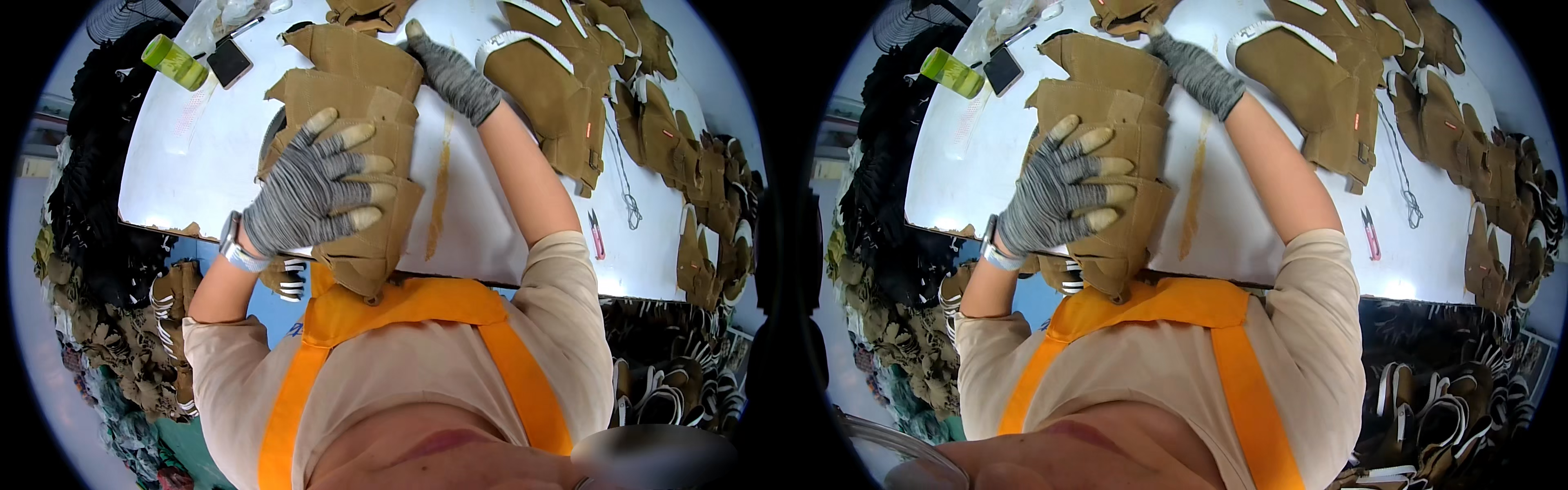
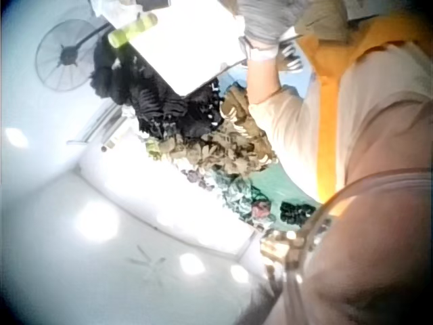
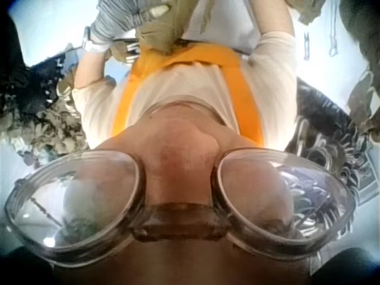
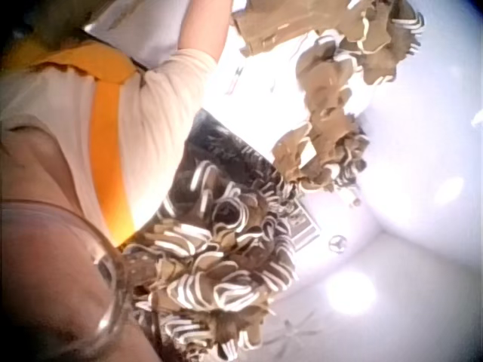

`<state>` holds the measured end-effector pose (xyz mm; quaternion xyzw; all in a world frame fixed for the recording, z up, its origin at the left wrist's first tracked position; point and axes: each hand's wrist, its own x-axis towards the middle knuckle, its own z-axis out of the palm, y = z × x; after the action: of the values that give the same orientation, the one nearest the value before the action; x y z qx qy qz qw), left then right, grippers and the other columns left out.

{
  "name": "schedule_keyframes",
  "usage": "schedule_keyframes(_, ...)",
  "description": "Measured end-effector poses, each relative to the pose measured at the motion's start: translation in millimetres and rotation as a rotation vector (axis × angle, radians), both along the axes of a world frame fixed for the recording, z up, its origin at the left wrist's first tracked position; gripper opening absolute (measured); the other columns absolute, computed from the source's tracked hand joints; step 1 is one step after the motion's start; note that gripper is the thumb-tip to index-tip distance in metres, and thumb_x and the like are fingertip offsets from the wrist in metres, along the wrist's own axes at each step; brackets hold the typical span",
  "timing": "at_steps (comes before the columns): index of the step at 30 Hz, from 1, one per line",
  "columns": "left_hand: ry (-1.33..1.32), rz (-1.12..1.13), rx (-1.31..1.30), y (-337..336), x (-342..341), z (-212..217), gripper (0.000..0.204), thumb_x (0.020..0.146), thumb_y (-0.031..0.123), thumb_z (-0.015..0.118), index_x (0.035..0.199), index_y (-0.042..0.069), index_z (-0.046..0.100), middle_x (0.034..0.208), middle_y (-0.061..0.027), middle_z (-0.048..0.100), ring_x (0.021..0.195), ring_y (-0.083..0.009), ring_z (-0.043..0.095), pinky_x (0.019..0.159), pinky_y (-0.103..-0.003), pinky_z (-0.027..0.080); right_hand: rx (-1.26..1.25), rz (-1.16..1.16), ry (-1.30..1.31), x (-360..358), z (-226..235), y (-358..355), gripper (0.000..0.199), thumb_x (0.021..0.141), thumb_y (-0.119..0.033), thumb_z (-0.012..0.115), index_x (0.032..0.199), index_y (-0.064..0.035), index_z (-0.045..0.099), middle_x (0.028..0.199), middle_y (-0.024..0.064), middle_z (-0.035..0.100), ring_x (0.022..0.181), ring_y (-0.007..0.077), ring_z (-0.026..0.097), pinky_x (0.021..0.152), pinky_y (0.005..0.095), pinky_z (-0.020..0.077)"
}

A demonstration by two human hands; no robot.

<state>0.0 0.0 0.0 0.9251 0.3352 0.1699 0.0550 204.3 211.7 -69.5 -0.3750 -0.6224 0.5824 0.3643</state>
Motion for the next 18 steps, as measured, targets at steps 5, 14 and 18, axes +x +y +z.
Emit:
schedule_keyframes(5,-0.073,0.046,0.031,-9.2,7.2,-1.4,0.028,0.087,0.038,0.065,0.108,0.021,0.073,0.122,-0.0002,0.065,0.136,-0.0287,0.044,0.118,-0.054,0.017,0.639,-0.304,-0.67,-28.5,-6.6,89.0,0.058,0.086,-0.046,0.068,0.126,-0.0043,0.06,0.112,0.0162,0.068,0.107,0.0304,0.063,0.095,0.0392,0.0477)
schedule_keyframes(14,-0.161,0.089,0.031,-4.2,-6.9,-15.5,0.026,0.083,0.037,0.068,0.104,0.024,0.074,0.121,0.0032,0.064,0.132,-0.0232,0.045,0.119,-0.05,0.016,0.606,-0.431,-1.096,-77.7,-10.0,140.6,0.062,0.079,-0.048,0.068,0.126,-0.0096,0.058,0.123,0.0192,0.062,0.111,0.0348,0.061,0.096,0.0445,0.0468)
schedule_keyframes(18,-0.157,0.121,0.023,-9.1,-11.9,-16.5,0.027,0.084,0.039,0.068,0.105,0.024,0.074,0.121,0.0045,0.064,0.133,-0.0225,0.044,0.119,-0.05,0.015,0.597,-0.513,-0.772,-86.3,13.0,151.1,0.054,0.078,-0.047,0.068,0.116,-0.0086,0.064,0.109,0.0189,0.069,0.1,0.0351,0.066,0.089,0.0411,0.0512)
